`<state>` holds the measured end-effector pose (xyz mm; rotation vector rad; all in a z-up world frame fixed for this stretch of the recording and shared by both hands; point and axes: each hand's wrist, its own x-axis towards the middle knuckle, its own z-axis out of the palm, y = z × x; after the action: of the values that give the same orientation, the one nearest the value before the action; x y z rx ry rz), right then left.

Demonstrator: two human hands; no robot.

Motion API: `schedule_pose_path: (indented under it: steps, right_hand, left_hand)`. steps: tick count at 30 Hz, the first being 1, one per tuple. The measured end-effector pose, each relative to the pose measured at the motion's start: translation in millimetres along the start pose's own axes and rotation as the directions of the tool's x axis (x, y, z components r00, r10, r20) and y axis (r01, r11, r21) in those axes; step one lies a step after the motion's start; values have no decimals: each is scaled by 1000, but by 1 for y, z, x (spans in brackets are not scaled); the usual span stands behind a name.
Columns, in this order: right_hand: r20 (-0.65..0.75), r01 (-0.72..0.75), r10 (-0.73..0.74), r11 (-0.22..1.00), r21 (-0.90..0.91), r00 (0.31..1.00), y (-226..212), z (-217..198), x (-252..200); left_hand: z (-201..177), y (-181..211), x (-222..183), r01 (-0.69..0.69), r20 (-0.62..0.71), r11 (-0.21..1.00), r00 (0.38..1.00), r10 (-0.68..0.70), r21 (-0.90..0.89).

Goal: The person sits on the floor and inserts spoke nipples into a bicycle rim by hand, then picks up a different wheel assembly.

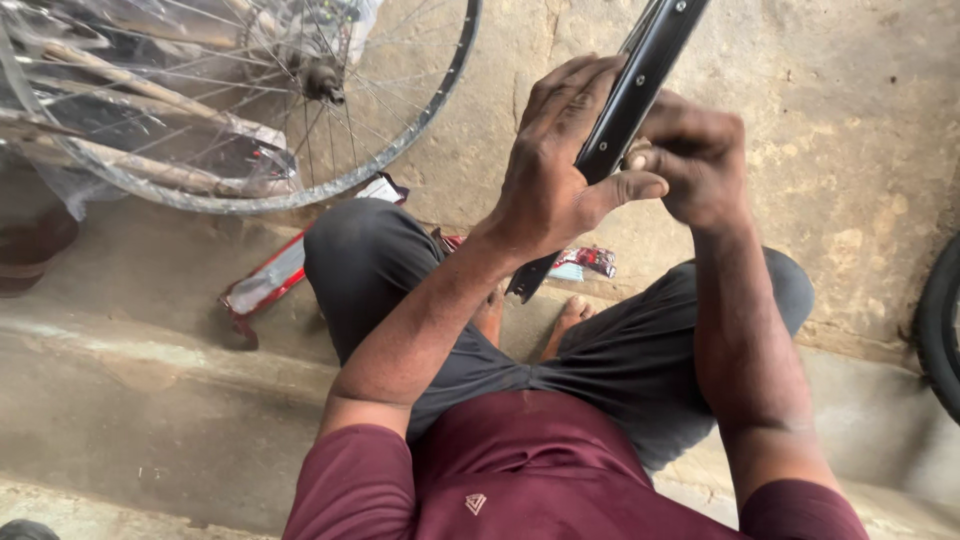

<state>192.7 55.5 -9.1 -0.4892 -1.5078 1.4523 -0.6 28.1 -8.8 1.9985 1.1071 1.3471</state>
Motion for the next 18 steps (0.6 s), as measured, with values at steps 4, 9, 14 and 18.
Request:
schedule_pose_path:
  steps: [4,9,14,18]
  right_hand:
    - [134,-118,127,990,-73,983,13,-33,-2]
    - [-35,179,-216,880,-440,976,45,-4,-3]
    - [-260,-56,-106,835,-547,960,72,4,-20]
    - [-219,-310,270,934,-175,937,65,-15,-21]
  left_hand:
    - [4,1,-1,21,38,999,999,-20,-29]
    - [9,0,-6,-2,7,999,1000,2,39]
    - [14,-3,-6,9,-6,999,1000,-9,43]
    - [15,-3,-5,9,0,998,1000,-9,70]
